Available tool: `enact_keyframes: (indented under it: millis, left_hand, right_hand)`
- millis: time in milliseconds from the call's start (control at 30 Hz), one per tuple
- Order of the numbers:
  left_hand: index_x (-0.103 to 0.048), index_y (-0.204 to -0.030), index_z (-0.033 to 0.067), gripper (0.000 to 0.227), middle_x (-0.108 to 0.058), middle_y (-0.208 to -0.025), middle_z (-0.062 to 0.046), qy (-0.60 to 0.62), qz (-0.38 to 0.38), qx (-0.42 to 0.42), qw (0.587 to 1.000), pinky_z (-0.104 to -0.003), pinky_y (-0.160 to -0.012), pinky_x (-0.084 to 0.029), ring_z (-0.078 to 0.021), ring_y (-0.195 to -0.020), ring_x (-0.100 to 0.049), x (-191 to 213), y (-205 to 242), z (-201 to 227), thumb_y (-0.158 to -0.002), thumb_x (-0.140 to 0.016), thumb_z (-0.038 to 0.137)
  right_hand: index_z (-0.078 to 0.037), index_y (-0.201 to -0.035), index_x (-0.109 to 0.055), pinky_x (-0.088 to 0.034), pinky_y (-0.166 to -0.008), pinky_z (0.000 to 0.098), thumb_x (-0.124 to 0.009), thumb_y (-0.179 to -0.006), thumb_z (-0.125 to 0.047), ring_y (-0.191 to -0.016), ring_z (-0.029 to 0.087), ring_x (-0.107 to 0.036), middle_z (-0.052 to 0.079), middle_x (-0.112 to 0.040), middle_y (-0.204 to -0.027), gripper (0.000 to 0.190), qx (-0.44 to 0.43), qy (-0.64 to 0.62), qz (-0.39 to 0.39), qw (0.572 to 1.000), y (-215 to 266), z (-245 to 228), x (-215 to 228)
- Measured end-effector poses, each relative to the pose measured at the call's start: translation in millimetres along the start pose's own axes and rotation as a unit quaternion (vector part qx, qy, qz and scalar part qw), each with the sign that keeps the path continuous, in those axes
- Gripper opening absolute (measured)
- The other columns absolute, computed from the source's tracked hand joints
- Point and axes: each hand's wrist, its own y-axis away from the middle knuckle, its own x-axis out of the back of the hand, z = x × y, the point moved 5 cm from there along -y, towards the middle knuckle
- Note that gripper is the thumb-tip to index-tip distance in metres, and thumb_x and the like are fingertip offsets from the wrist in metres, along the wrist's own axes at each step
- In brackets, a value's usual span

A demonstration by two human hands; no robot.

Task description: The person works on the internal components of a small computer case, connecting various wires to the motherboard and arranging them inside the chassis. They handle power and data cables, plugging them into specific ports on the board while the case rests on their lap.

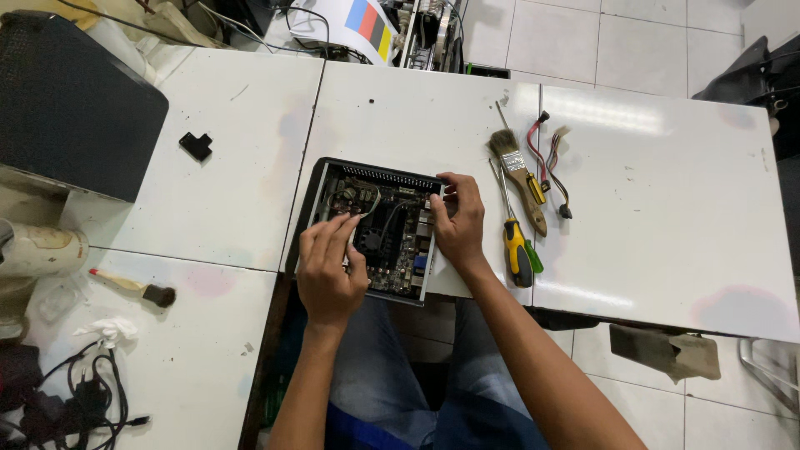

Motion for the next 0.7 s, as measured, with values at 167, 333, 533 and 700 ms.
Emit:
enact_keyframes:
  millis: [167, 333, 533, 700]
  left_hand:
    - [-0.080, -0.090, 0.0230, 0.018, -0.064, -0.066, 0.006, 0.019, 0.018, -0.056, 0.998, -0.031, -0.059, -0.054, -0.0177, -0.062, -0.061, -17.7, 22.5, -24.0, -0.092, -0.062, 0.023]
    - [-0.071, -0.070, 0.0244, 0.025, -0.049, -0.050, 0.005, -0.015, -0.011, -0.109, 0.994, -0.031, -0.051, -0.048, -0.0171, -0.049, -0.051, -19.2, 27.0, -20.9, -0.091, -0.061, 0.033]
    - [-0.066, -0.066, 0.0220, 0.027, -0.044, -0.047, 0.005, -0.018, -0.014, -0.106, 0.994, -0.031, -0.048, -0.046, -0.0174, -0.046, -0.049, -18.3, 26.4, -18.5, -0.090, -0.060, 0.033]
    - [-0.056, -0.061, 0.0187, 0.033, -0.040, -0.050, 0.000, -0.026, 0.004, -0.140, 0.990, -0.033, -0.050, -0.047, -0.0215, -0.048, -0.051, -16.6, 27.9, -16.1, -0.091, -0.059, 0.031]
  right_hand:
    - [-0.006, -0.129, -0.068, -0.063, -0.085, 0.0437, -0.067, -0.102, -0.023, -0.098, 0.033, -0.066, 0.016, -0.063, -0.111, 0.032, -0.001, 0.002, 0.000, 1.000, -0.7, -0.1, 0.2]
    - [-0.006, -0.130, -0.067, -0.062, -0.085, 0.0436, -0.066, -0.103, -0.024, -0.099, 0.033, -0.065, 0.016, -0.063, -0.112, 0.033, -0.002, -0.001, -0.005, 1.000, 0.1, 1.4, 0.1]
    - [-0.005, -0.130, -0.067, -0.062, -0.085, 0.0438, -0.067, -0.103, -0.024, -0.099, 0.033, -0.065, 0.015, -0.063, -0.111, 0.032, -0.004, 0.004, -0.009, 1.000, 0.0, 0.1, 0.6]
    - [-0.007, -0.129, -0.067, -0.062, -0.085, 0.0436, -0.067, -0.103, -0.021, -0.098, 0.032, -0.066, 0.014, -0.063, -0.111, 0.030, 0.003, 0.010, -0.005, 1.000, 0.7, -0.2, 0.7]
